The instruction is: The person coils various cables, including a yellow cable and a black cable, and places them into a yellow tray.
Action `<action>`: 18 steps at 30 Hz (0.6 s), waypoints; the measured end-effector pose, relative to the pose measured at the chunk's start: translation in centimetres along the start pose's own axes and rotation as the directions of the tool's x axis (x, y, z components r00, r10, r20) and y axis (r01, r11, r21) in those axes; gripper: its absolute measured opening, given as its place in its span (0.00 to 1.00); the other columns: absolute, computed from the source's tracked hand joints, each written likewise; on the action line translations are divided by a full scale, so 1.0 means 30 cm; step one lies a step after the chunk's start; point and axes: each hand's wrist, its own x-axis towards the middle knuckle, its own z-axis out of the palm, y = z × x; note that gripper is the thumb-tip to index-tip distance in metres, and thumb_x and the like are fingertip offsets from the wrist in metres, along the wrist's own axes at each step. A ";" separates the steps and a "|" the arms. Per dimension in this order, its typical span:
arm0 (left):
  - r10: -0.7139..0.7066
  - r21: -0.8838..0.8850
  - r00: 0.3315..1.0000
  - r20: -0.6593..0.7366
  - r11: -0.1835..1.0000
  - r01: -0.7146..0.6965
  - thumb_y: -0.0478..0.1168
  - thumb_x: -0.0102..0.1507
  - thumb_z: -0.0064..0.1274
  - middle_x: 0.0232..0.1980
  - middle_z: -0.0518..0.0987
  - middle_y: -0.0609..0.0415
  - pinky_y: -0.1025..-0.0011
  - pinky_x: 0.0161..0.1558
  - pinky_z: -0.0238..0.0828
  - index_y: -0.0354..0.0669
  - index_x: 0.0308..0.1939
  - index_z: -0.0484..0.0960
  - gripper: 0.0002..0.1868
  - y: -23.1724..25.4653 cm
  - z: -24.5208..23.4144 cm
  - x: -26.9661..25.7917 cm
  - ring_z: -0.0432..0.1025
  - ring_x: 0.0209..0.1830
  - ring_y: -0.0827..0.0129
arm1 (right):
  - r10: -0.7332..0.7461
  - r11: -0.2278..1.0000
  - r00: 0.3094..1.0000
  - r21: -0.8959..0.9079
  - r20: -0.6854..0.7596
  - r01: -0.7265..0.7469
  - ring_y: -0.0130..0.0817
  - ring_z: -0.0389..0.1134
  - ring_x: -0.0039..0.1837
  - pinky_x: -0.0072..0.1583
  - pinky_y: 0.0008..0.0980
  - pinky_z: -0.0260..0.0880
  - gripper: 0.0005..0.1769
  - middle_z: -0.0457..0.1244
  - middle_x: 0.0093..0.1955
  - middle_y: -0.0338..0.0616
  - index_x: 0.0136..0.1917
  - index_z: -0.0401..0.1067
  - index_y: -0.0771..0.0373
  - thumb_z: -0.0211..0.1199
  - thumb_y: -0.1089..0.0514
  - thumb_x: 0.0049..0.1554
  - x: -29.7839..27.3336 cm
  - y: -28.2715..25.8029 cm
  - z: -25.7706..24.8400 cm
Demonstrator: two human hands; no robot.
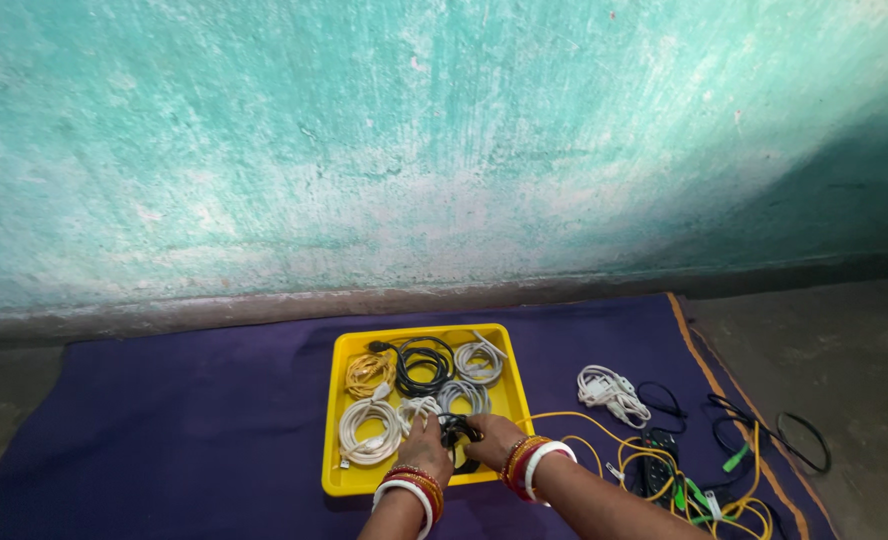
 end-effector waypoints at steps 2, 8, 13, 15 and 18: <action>-0.048 0.063 0.998 0.035 0.997 0.045 0.40 0.65 0.55 0.82 0.46 0.49 0.54 0.71 0.60 0.54 0.78 0.53 0.40 0.038 -0.049 -0.061 0.56 0.76 0.48 | 0.029 0.999 0.999 -0.026 -0.028 -0.029 0.44 0.72 0.62 0.64 0.36 0.71 0.29 0.70 0.60 0.52 0.67 0.71 0.58 0.66 0.55 0.52 -0.010 -0.012 0.001; -0.028 0.161 0.983 -0.179 0.985 0.057 0.42 0.64 0.56 0.72 0.62 0.47 0.55 0.69 0.63 0.50 0.67 0.68 0.27 0.187 -0.177 -0.208 0.63 0.71 0.50 | -0.044 0.994 0.986 -0.110 -0.159 0.027 0.46 0.71 0.62 0.65 0.37 0.70 0.30 0.69 0.61 0.55 0.68 0.70 0.57 0.67 0.54 0.52 -0.010 0.022 -0.068; 0.099 0.107 0.970 -0.224 0.991 -0.077 0.44 0.63 0.57 0.65 0.69 0.48 0.55 0.66 0.64 0.50 0.64 0.71 0.25 0.291 -0.186 -0.219 0.65 0.68 0.52 | -0.105 0.994 0.977 -0.025 -0.183 0.102 0.45 0.73 0.61 0.62 0.38 0.73 0.26 0.70 0.61 0.53 0.65 0.73 0.60 0.65 0.58 0.53 -0.031 0.088 -0.306; 0.156 0.068 0.969 -0.192 0.987 -0.145 0.44 0.63 0.58 0.66 0.70 0.49 0.57 0.67 0.64 0.50 0.65 0.71 0.27 0.310 -0.154 -0.219 0.67 0.67 0.53 | 0.017 0.994 0.989 0.108 -0.148 -0.001 0.44 0.75 0.60 0.60 0.39 0.77 0.25 0.71 0.60 0.51 0.65 0.71 0.60 0.62 0.60 0.54 -0.085 0.119 -0.399; 0.113 0.010 0.990 -0.084 0.994 -0.113 0.44 0.63 0.58 0.66 0.71 0.49 0.58 0.68 0.63 0.51 0.69 0.67 0.31 0.329 -0.077 -0.201 0.66 0.68 0.54 | 0.181 0.982 0.976 0.084 -0.119 -0.172 0.43 0.75 0.61 0.63 0.38 0.76 0.26 0.71 0.61 0.47 0.66 0.72 0.57 0.62 0.62 0.54 -0.196 0.185 -0.513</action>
